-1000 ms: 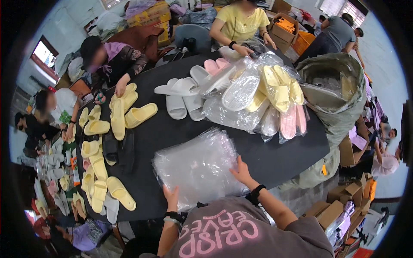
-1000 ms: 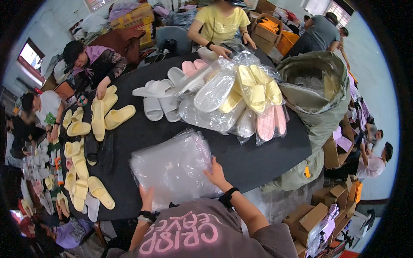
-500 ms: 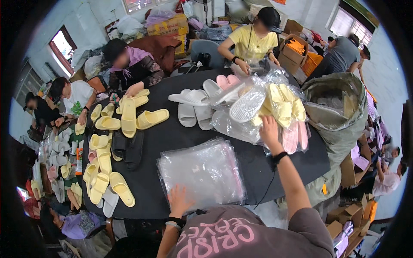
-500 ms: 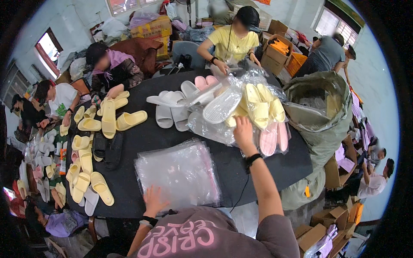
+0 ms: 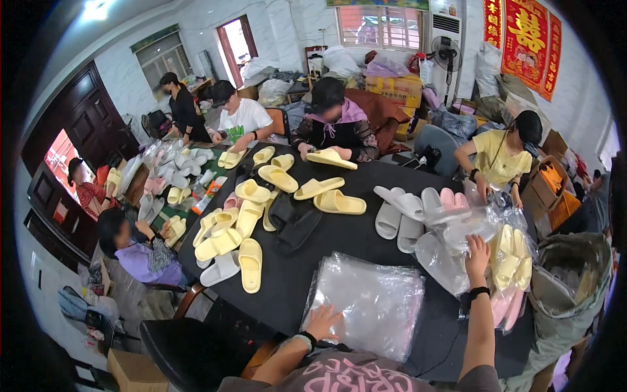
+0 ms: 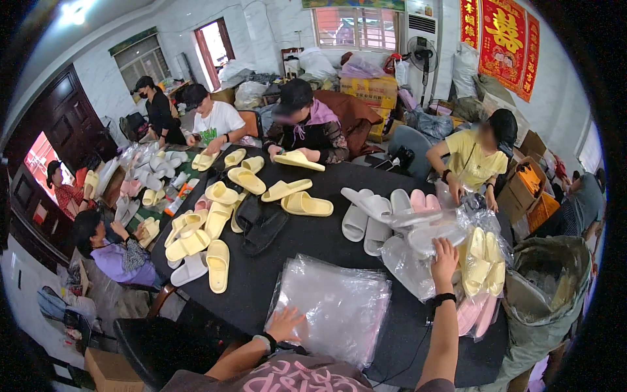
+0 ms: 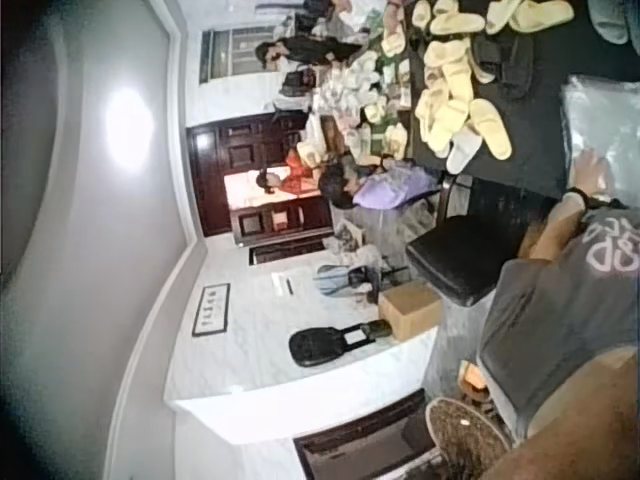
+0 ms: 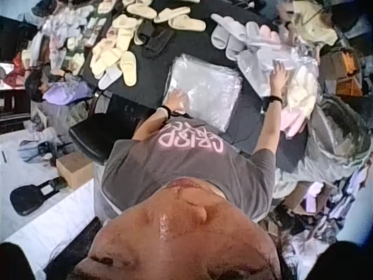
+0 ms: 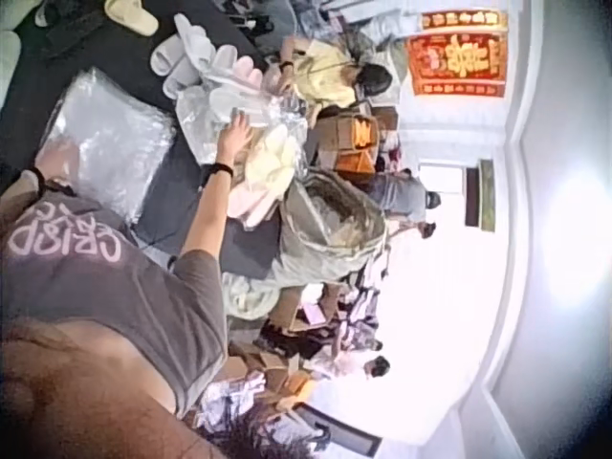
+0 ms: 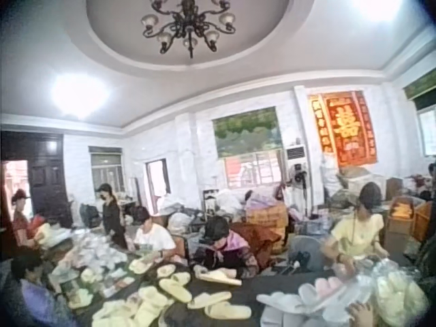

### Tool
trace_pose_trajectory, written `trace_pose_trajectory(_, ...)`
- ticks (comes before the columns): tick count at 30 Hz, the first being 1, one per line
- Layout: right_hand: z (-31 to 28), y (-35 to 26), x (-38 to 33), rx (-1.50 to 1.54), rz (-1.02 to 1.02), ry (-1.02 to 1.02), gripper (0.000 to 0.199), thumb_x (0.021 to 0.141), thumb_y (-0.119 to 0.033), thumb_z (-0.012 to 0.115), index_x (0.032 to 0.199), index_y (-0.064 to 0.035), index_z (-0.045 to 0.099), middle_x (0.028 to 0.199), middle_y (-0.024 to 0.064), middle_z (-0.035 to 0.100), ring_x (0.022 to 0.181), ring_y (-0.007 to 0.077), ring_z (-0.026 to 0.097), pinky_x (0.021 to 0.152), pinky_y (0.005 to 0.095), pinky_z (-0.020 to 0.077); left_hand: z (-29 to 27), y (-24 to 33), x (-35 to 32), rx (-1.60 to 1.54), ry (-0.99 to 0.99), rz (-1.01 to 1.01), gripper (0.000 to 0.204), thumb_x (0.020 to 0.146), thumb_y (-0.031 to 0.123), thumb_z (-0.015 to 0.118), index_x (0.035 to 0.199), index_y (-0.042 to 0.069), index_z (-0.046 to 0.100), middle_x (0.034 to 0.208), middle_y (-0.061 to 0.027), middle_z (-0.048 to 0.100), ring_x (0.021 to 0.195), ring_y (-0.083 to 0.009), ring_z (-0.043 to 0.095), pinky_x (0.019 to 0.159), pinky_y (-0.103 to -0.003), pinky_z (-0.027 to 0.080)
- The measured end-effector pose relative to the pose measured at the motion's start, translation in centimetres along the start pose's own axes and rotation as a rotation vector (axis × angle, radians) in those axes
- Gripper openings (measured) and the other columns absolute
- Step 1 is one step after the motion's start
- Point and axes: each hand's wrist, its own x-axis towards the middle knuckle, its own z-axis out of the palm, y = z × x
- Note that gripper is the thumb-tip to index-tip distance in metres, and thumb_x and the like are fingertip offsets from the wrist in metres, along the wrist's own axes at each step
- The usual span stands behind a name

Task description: The person repeatedly picks pairs of slippers from a table, places them into clear plastic bags, and sets the packaged pairs aside. The task continues with multiple colors of slippers handled one pair at a time.

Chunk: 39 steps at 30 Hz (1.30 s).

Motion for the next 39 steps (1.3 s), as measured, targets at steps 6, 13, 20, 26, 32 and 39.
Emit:
trace_pose_trajectory(6, -8.7, -3.7, 1.0, 0.351, -0.042, 0.034, 0.054, 0.068, 0.002, 0.065, 0.12, -0.0055, 0.054, 0.112, 0.0142, 0.058, 0.109, 0.0341, 0.051, 0.098, 0.0402, 0.0367, 0.9, 0.2, -0.3, 0.015, -0.015, -0.024, 0.094, 0.067, 0.05, 0.074, 0.145, 0.026, 0.027, 0.152, -0.0148, 0.016, 0.138, -0.0443, 0.014, 0.104, -0.067, 0.015)
trace_pose_trajectory(13, -17.0, -8.4, -0.9, 0.805, -0.14, -0.227, 0.055, 0.076, -0.008, 0.073, 0.125, -0.0005, 0.05, 0.118, 0.0154, 0.057, 0.111, 0.0259, 0.055, 0.096, 0.0376, 0.0417, 1.2, 0.4, -0.3, 0.044, 0.017, -0.01, 0.108, 0.057, 0.062, 0.074, 0.146, 0.022, 0.026, 0.152, -0.0161, 0.014, 0.139, -0.0441, 0.009, 0.104, -0.068, 0.01)
trace_pose_trajectory(20, -6.9, -19.2, 2.0, 0.834, -0.281, -0.822, 0.06, 0.08, -0.029, 0.069, 0.13, -0.0076, 0.044, 0.119, 0.0139, 0.055, 0.111, 0.0305, 0.053, 0.093, 0.0392, 0.0425, 2.8, -0.6, 0.3, 0.008, 0.031, 0.028, 0.102, 0.055, 0.072, 0.067, 0.138, 0.019, 0.042, 0.147, -0.0179, 0.028, 0.138, -0.0427, 0.015, 0.105, -0.066, 0.004)
trace_pose_trajectory(26, -0.5, -22.7, -3.9, 0.761, -0.239, -0.279, 0.051, 0.081, -0.018, 0.066, 0.128, -0.0106, 0.047, 0.118, 0.0124, 0.054, 0.103, 0.0321, 0.054, 0.085, 0.0425, 0.0436, 2.7, -0.7, 0.0, 0.026, 0.019, -0.02, 0.102, 0.055, 0.076, 0.062, 0.135, 0.015, 0.046, 0.138, -0.0222, 0.038, 0.133, -0.0431, 0.026, 0.105, -0.067, 0.006)
trace_pose_trajectory(32, 5.4, -18.7, -17.1, 0.857, 0.206, -0.758, 0.045, 0.081, -0.029, 0.07, 0.11, 0.0001, 0.051, 0.09, 0.0157, 0.06, 0.082, 0.0239, 0.061, 0.072, 0.034, 0.0496, 2.3, -0.3, 0.2, -0.002, 0.052, 0.033, 0.099, 0.056, 0.071, 0.067, 0.135, 0.015, 0.046, 0.133, -0.0244, 0.041, 0.129, -0.0444, 0.031, 0.104, -0.067, 0.008)
trace_pose_trajectory(39, 6.6, -19.1, -22.0, 1.148, 0.908, -1.201, 0.073, 0.078, -0.053, 0.069, 0.109, 0.0088, 0.046, 0.09, 0.02, 0.064, 0.076, 0.0221, 0.065, 0.06, 0.0302, 0.0523, 1.1, 0.2, 0.1, 0.039, -0.03, -0.008, 0.098, 0.058, 0.069, 0.069, 0.137, 0.017, 0.043, 0.134, -0.024, 0.041, 0.13, -0.0449, 0.03, 0.104, -0.067, 0.01)
